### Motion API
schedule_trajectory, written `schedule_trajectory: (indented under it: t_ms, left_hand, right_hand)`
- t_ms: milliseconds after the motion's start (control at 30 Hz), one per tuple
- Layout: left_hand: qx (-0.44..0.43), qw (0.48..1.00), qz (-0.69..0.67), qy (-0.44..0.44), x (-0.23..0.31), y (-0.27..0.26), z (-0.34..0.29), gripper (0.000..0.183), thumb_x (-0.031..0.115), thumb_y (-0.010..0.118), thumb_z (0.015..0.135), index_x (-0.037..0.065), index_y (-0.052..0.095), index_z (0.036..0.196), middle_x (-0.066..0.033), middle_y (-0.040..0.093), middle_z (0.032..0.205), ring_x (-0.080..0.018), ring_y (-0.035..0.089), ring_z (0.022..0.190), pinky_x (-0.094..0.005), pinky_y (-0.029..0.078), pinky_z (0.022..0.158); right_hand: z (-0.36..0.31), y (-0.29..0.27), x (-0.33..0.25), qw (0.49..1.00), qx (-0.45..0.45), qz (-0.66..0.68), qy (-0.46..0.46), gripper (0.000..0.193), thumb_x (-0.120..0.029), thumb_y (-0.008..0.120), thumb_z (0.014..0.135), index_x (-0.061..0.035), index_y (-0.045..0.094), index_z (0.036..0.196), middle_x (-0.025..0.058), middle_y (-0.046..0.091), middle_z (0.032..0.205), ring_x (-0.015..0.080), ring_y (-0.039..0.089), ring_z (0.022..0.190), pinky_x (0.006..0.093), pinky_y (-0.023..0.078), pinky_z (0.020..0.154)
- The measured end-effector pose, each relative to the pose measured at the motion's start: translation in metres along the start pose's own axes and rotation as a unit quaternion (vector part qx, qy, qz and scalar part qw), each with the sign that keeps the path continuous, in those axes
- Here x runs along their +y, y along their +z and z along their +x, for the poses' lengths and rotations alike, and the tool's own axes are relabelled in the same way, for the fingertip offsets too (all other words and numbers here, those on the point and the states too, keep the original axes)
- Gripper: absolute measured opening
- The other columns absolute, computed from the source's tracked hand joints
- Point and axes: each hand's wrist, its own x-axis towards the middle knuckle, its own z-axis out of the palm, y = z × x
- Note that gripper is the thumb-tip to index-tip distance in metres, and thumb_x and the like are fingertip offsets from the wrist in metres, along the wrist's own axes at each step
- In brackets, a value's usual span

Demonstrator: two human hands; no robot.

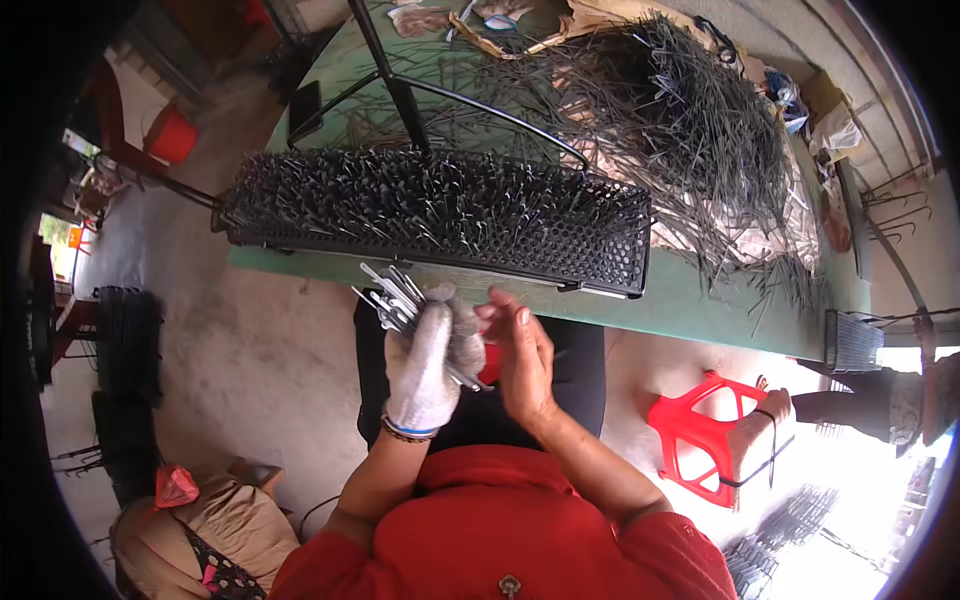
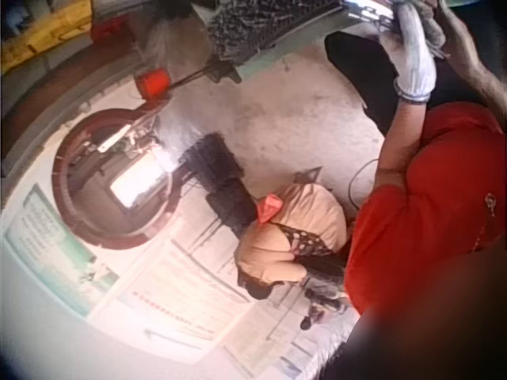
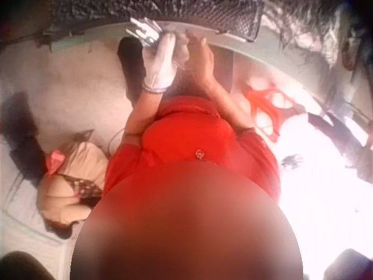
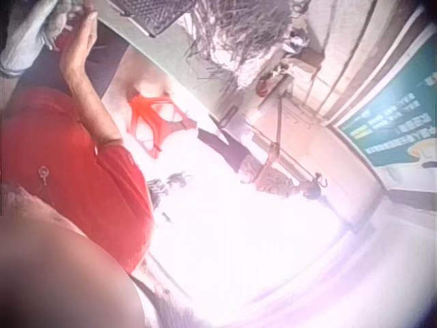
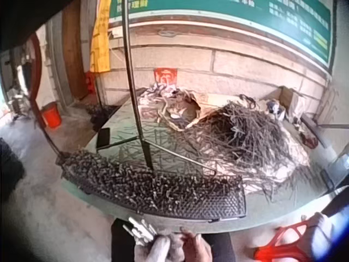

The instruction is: The person is manually inserting metal wire bristles into a grid-like frame to assemble wire brushes.

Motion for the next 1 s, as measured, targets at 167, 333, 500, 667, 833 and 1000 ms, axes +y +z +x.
schedule_trajectory:
  t_ms: [167,333,500,667,833,1000]
  left_hand:
    - [-0.092,0.98,0.14,0.11,-0.054,-0.003,0.004,0.025,-0.002,0.053,0.091,-0.001,0.053,0.116,-0.0052,0.061,0.098,-0.0107,0.058,0.086,-0.0256,0.05,0.076]
    - [-0.082,0.987,0.13,0.055,-0.07,-0.005,0.006,0.023,-0.001,0.051,0.093,-0.001,0.052,0.116,-0.0047,0.061,0.095,-0.0111,0.058,0.086,-0.0254,0.049,0.077]
    - [-0.067,0.991,0.028,-0.116,-0.069,-0.018,0.013,0.02,0.007,0.05,0.096,0.001,0.054,0.115,-0.0074,0.065,0.094,-0.0124,0.062,0.074,-0.0267,0.053,0.066]
    - [-0.106,0.962,0.093,-0.236,-0.05,-0.009,0.019,0.015,0.013,0.054,0.095,0.004,0.06,0.106,-0.0064,0.067,0.087,-0.0126,0.064,0.067,-0.0239,0.054,0.057]
    - [-0.138,0.935,0.127,-0.302,-0.048,-0.003,0.019,0.021,0.014,0.055,0.095,0.005,0.055,0.114,-0.0108,0.065,0.09,-0.0128,0.064,0.067,-0.0224,0.052,0.052]
    - [-0.152,0.931,0.142,-0.299,-0.049,-0.006,0.023,0.021,0.013,0.055,0.095,0.005,0.054,0.114,-0.0108,0.065,0.09,-0.0121,0.063,0.066,-0.022,0.051,0.052]
  right_hand:
    - [-0.009,0.011,0.004,0.93,0.019,0.336,0.145,0.051,-0.049,0.038,0.098,-0.0079,0.053,0.124,0.009,0.057,0.124,0.0227,0.052,0.115,0.0356,0.037,0.103]
    - [-0.016,0.0,-0.005,0.981,0.11,0.112,0.114,0.044,-0.043,0.037,0.1,-0.0085,0.054,0.122,0.0075,0.057,0.122,0.0206,0.053,0.112,0.0336,0.04,0.1]
    - [-0.01,-0.039,-0.012,0.991,0.07,0.003,0.111,0.036,-0.027,0.044,0.101,-0.0007,0.057,0.12,0.0067,0.062,0.106,0.0162,0.058,0.098,0.0283,0.044,0.091]
    - [0.015,-0.05,-0.058,0.978,0.004,-0.205,0.028,0.031,-0.022,0.058,0.095,0.0034,0.062,0.113,0.0062,0.066,0.101,0.0117,0.059,0.089,0.0257,0.048,0.082]
    - [0.026,-0.056,-0.064,0.985,0.008,-0.16,0.061,0.025,-0.017,0.067,0.089,0.0023,0.066,0.106,0.004,0.067,0.093,0.0107,0.06,0.086,0.0249,0.048,0.081]
    - [0.024,-0.055,-0.072,0.985,0.055,-0.151,0.062,0.017,-0.012,0.069,0.087,0.0015,0.068,0.097,0.0025,0.067,0.09,0.0076,0.059,0.083,0.0227,0.049,0.076]
